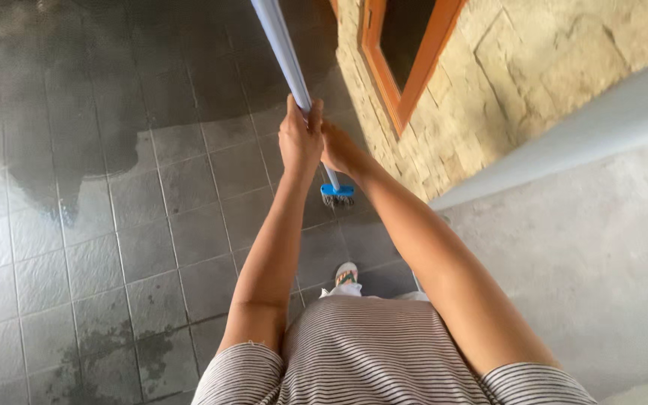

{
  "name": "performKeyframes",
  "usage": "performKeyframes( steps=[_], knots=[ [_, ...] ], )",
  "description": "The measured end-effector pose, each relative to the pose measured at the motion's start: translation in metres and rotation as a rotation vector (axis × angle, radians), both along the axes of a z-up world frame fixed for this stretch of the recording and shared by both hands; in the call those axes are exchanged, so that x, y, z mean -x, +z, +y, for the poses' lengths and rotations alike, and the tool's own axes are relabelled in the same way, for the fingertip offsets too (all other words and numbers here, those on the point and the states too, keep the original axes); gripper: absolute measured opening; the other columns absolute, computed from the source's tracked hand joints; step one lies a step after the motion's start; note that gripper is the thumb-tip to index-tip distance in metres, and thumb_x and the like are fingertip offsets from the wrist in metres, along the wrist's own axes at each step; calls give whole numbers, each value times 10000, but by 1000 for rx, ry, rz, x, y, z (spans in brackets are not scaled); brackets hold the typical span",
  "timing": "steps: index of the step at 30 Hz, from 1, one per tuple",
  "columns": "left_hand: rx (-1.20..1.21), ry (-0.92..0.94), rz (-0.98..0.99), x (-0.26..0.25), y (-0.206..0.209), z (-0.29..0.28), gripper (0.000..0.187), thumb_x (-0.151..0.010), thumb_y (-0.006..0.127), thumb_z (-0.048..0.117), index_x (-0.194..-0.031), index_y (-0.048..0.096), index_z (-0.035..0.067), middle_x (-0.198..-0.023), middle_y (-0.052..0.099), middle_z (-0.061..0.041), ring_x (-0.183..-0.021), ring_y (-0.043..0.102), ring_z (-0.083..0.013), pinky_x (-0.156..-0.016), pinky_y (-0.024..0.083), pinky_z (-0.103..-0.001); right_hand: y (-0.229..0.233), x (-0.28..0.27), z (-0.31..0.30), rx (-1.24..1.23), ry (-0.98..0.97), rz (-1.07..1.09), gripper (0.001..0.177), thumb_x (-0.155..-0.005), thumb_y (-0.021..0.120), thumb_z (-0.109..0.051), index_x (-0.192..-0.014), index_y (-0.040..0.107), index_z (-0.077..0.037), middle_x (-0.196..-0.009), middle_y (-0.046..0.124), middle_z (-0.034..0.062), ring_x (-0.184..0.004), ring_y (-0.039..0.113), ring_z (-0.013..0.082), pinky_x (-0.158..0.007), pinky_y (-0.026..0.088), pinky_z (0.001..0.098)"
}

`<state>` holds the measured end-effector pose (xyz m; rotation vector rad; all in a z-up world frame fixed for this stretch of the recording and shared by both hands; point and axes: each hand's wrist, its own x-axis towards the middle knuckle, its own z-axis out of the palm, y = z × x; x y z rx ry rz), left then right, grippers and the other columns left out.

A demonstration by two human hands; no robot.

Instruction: The person mops a tiled floor using a string mop and a bucket of water. They repeatedly dip the mop into the bucket, wring it out, and scrub the floor around a parked motorcycle and near a wooden door.

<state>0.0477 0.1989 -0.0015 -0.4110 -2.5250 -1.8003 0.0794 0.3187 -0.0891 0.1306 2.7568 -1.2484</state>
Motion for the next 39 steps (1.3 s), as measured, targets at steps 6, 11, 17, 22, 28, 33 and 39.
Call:
performKeyframes(
  steps=[6,11,17,22,28,33,39],
  knots=[
    [166,136,-20,-11,-3,43,328,-1012,647,383,-1048,552,71,-748,695,-145,-652,705,-372,-556,522,-465,-9,13,44,-23,163,7,413,-994,625,-237,-1356,519,-69,-1204,714,234,-1094,693,420,-873,567,477],
    [231,288,20,-43,-10,78,423,-1021,630,403,-1195,525,32,-784,697,-147,-660,724,-363,-545,552,-458,-9,-4,71,45,285,24,358,-1019,629,-239,-1325,536,-77,-1205,722,221,-1093,703,410,-874,571,472],
    [239,484,43,-87,26,106,361,-1030,595,388,-1187,563,64,-851,731,-141,-726,753,-352,-586,570,-447,23,-52,84,288,439,146,537,-995,574,-192,-1476,390,-41,-1298,631,247,-1131,653,402,-899,540,451],
    [188,569,-102,-137,50,117,309,-1082,577,375,-1102,566,67,-854,733,-142,-759,739,-327,-685,558,-439,49,-113,93,306,461,-119,436,-1028,547,-273,-1400,477,-57,-1263,663,242,-1142,659,406,-907,529,472],
    [84,667,-75,-170,68,105,303,-1056,599,365,-1111,580,68,-814,723,-128,-706,731,-270,-641,548,-406,75,-116,86,292,481,-80,425,-1023,551,-290,-1369,511,-46,-1261,677,243,-1158,664,413,-939,526,477],
    [-1,703,-31,-176,63,93,308,-1045,600,355,-1115,575,56,-846,753,-99,-770,770,-228,-673,584,-371,60,-119,69,280,541,-64,448,-1000,571,-260,-1350,481,5,-1216,683,262,-1129,684,411,-912,537,479],
    [-43,718,-122,-164,60,56,279,-1046,620,322,-1075,591,47,-835,744,-110,-751,762,-229,-652,581,-388,30,-103,33,288,540,-37,460,-1041,479,-174,-1435,405,50,-1188,674,303,-1090,677,440,-886,544,493]
  ],
)
